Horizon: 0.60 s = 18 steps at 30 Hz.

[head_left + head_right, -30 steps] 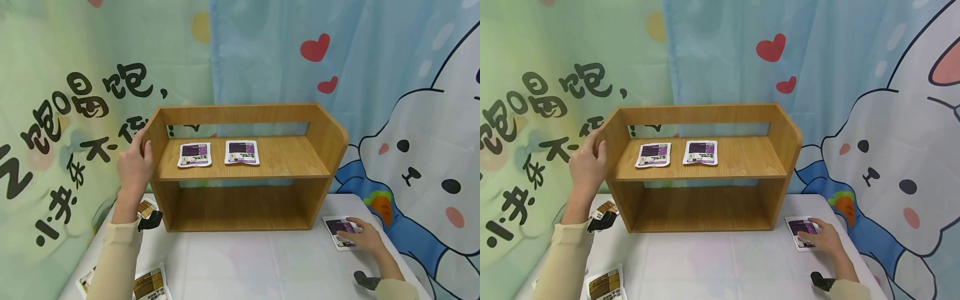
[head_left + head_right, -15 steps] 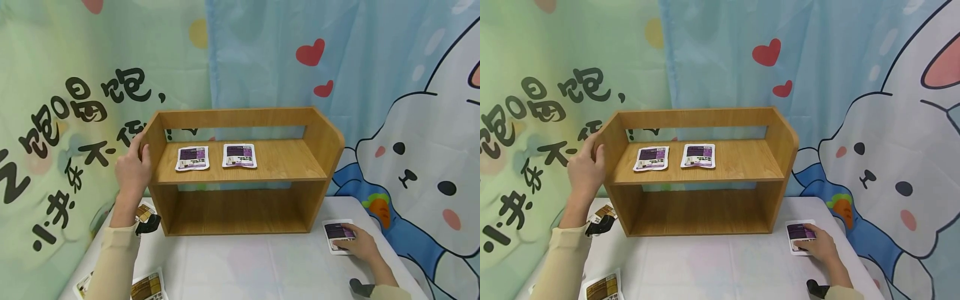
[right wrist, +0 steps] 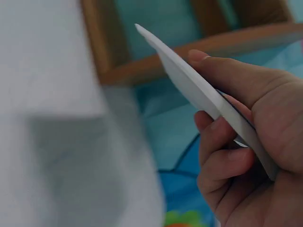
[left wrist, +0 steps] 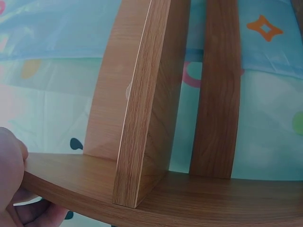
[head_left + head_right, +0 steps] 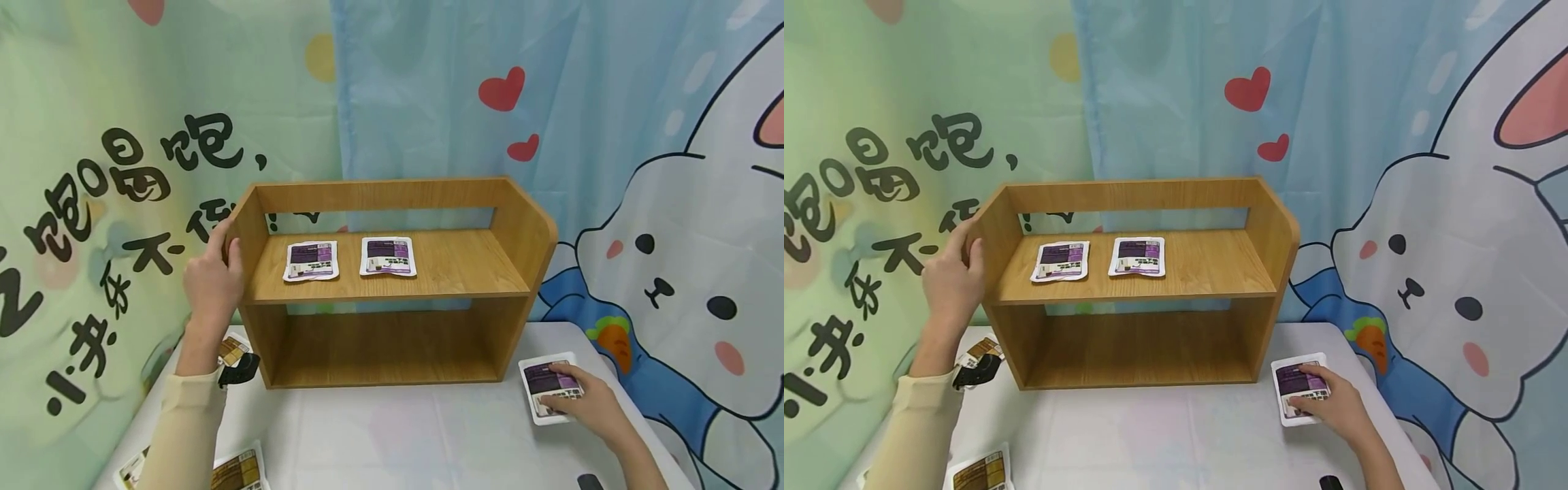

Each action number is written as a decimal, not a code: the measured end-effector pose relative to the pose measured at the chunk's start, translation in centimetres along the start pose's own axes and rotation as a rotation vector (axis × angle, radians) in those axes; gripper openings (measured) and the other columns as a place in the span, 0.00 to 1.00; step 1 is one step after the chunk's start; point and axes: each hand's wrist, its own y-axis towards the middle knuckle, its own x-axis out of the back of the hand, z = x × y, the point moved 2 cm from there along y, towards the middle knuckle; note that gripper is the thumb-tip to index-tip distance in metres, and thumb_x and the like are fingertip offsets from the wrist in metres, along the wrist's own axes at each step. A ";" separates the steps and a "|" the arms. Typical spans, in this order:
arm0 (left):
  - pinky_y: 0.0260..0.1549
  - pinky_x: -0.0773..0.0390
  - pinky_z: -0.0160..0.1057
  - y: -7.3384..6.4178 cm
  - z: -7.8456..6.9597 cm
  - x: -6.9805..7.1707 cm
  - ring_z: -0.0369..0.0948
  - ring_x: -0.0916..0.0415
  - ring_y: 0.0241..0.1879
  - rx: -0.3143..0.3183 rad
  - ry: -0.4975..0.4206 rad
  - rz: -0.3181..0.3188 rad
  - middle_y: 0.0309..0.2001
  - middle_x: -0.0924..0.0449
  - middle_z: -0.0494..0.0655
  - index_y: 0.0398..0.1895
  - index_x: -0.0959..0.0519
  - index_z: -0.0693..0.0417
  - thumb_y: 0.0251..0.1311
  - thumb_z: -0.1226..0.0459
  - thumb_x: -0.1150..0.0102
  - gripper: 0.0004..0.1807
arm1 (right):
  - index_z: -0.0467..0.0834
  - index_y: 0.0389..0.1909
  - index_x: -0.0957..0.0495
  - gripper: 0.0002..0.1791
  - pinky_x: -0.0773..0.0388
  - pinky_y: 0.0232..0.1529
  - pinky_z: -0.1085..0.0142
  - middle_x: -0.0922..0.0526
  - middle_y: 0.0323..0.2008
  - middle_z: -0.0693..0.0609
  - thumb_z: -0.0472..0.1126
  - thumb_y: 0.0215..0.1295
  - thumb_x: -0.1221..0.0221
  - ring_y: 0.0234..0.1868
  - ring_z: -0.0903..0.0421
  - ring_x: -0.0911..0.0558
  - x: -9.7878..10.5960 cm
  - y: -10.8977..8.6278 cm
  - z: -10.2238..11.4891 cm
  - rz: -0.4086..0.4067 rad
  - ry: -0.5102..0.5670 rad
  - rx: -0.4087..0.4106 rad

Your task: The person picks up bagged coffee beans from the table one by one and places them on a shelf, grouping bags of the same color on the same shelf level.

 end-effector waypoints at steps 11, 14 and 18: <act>0.18 0.38 0.45 -0.2 0.0 0.0 0.52 0.37 0.16 0.002 -0.005 0.006 0.30 0.20 0.64 0.65 0.29 0.51 0.73 0.58 0.53 0.20 | 0.41 0.70 0.37 0.52 0.23 0.42 0.45 0.41 0.61 0.24 0.64 0.49 0.30 0.50 0.30 0.34 3.7 -6.2 7.8 -0.051 -0.050 0.045; 0.18 0.38 0.45 -0.2 0.0 -0.1 0.52 0.37 0.16 0.004 0.000 0.007 0.30 0.20 0.64 0.65 0.29 0.50 0.73 0.59 0.54 0.20 | 0.41 0.70 0.36 0.50 0.20 0.39 0.50 0.39 0.61 0.25 0.62 0.50 0.30 0.49 0.31 0.32 4.3 -7.3 10.4 -0.094 -0.013 0.103; 0.18 0.37 0.45 -0.1 0.0 0.0 0.52 0.36 0.16 0.006 0.005 0.013 0.32 0.19 0.65 0.66 0.30 0.51 0.73 0.59 0.54 0.20 | 0.44 0.70 0.35 0.47 0.19 0.36 0.54 0.37 0.60 0.27 0.58 0.52 0.29 0.48 0.33 0.29 4.8 -8.0 13.9 -0.153 0.032 0.194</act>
